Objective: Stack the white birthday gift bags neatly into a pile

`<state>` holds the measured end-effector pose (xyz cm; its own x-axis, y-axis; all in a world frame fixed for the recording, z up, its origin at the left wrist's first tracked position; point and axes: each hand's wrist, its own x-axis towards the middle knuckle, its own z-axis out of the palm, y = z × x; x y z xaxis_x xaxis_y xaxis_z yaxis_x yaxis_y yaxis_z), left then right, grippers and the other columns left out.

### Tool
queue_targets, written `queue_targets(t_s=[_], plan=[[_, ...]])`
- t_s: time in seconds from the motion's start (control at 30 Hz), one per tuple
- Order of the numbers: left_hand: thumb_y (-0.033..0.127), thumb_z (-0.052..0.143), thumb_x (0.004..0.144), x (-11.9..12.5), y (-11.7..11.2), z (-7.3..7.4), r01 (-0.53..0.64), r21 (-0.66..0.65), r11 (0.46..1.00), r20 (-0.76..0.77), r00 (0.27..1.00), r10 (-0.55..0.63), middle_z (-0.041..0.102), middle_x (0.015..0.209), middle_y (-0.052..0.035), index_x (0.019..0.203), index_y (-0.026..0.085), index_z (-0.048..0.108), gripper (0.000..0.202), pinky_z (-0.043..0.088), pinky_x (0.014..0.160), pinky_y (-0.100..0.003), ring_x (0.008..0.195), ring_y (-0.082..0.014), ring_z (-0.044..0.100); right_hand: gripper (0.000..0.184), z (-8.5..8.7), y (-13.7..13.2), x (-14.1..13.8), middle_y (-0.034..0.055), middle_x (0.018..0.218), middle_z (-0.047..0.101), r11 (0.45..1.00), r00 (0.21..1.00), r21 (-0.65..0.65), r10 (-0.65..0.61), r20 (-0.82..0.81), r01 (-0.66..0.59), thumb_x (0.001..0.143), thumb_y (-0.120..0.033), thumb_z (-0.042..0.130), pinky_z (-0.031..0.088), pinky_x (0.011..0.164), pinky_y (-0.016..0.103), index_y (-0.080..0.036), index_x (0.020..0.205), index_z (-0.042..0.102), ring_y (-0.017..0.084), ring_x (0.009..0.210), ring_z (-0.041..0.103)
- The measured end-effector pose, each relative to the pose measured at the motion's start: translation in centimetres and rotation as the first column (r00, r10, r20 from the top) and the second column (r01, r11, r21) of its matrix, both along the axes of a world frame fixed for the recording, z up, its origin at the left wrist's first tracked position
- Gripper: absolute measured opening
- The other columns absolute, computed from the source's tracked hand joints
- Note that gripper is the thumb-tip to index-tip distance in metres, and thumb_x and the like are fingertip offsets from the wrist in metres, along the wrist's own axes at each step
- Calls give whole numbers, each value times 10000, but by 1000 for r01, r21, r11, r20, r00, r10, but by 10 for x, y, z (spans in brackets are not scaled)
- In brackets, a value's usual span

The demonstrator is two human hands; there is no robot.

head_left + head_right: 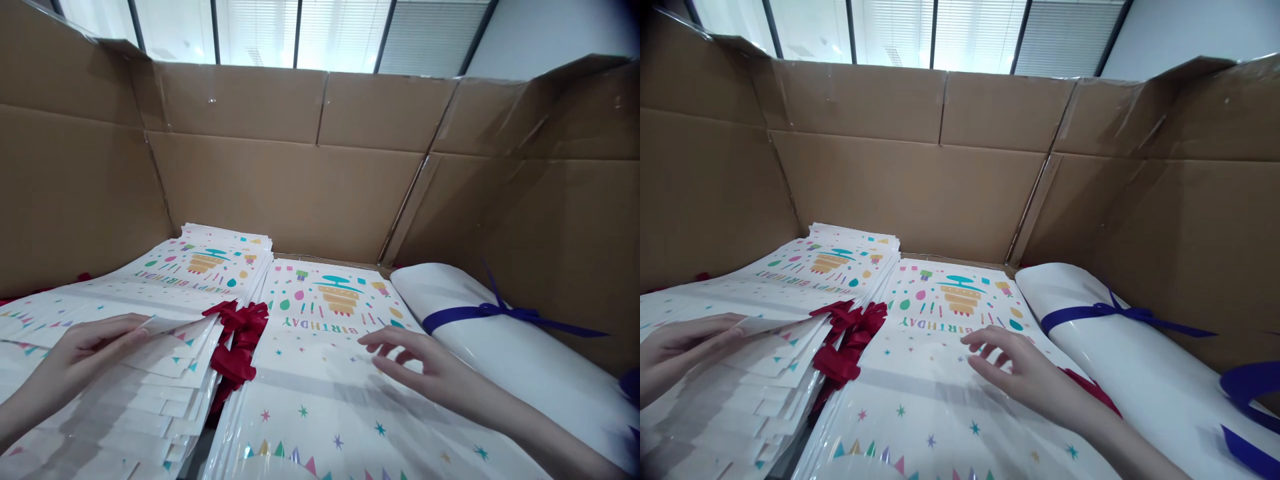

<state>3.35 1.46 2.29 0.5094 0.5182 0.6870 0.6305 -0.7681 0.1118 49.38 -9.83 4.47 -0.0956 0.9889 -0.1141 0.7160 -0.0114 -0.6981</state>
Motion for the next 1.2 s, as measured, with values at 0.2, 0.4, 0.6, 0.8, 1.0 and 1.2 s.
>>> queue_targets(t_s=[0.2, 0.4, 0.6, 0.8, 1.0, 1.2], plan=[[371, 559, 933, -5, -2, 1, -65, -91, 994, 108, 991, 75, 675, 1055, 144, 1004, 260, 658, 165, 530, 755, -97, 899, -100, 670, 230, -10, 39, -52, 63, 1010, 662, 997, 948, -15, 72, -311, -81, 844, -393, 595, 472, 742, 318, -196, 919, 688, 182, 835, 605], [185, 492, 949, 35, -27, 19, 117, 43, 992, -16, 993, -116, 678, 1118, 32, 1092, 222, 637, 206, 513, 873, -185, 992, -127, 650, 318, -26, 56, -114, 60, 851, 662, 954, 805, -180, 93, -586, -241, 796, -431, 662, 481, 655, 266, -150, 946, 666, 135, 713, 616], [105, 448, 962, 77, -57, 5, 297, 142, 944, -149, 949, -276, 670, 1132, -68, 1135, 154, 612, 243, 500, 896, -247, 1058, -146, 613, 770, -31, 46, -138, 81, 857, 703, 870, 462, -344, -158, -873, -353, 592, -569, 812, 520, 675, 286, -151, 1155, 493, 165, 705, 683], [112, 444, 969, 98, -76, -14, 362, 121, 924, -198, 921, -335, 666, 1178, -66, 1205, 159, 585, 279, 504, 935, -279, 1121, -167, 594, 682, -42, 37, -138, -7, 722, 656, 918, 409, -365, -278, -869, -152, 488, -479, 875, 508, 660, 248, -148, 976, 532, 108, 640, 634], [76, 375, 956, 98, -84, -13, 322, 147, 935, -338, 905, -258, 588, 1317, -17, 1317, 185, 540, 411, 445, 1021, -257, 1227, -150, 522, 626, -40, 34, -125, -65, 653, 588, 951, 449, -299, -235, -862, -76, 498, -392, 867, 448, 570, 224, -161, 948, 499, 73, 539, 563], [75, 383, 925, 72, -82, -21, 157, 179, 971, -429, 901, -67, 498, 1410, 19, 1401, 251, 461, 513, 471, 982, -285, 1257, -167, 493, 599, -32, 28, -89, -47, 707, 603, 977, 554, -214, -176, -814, -4, 583, -359, 815, 471, 608, 265, -183, 1042, 472, 117, 625, 598]])
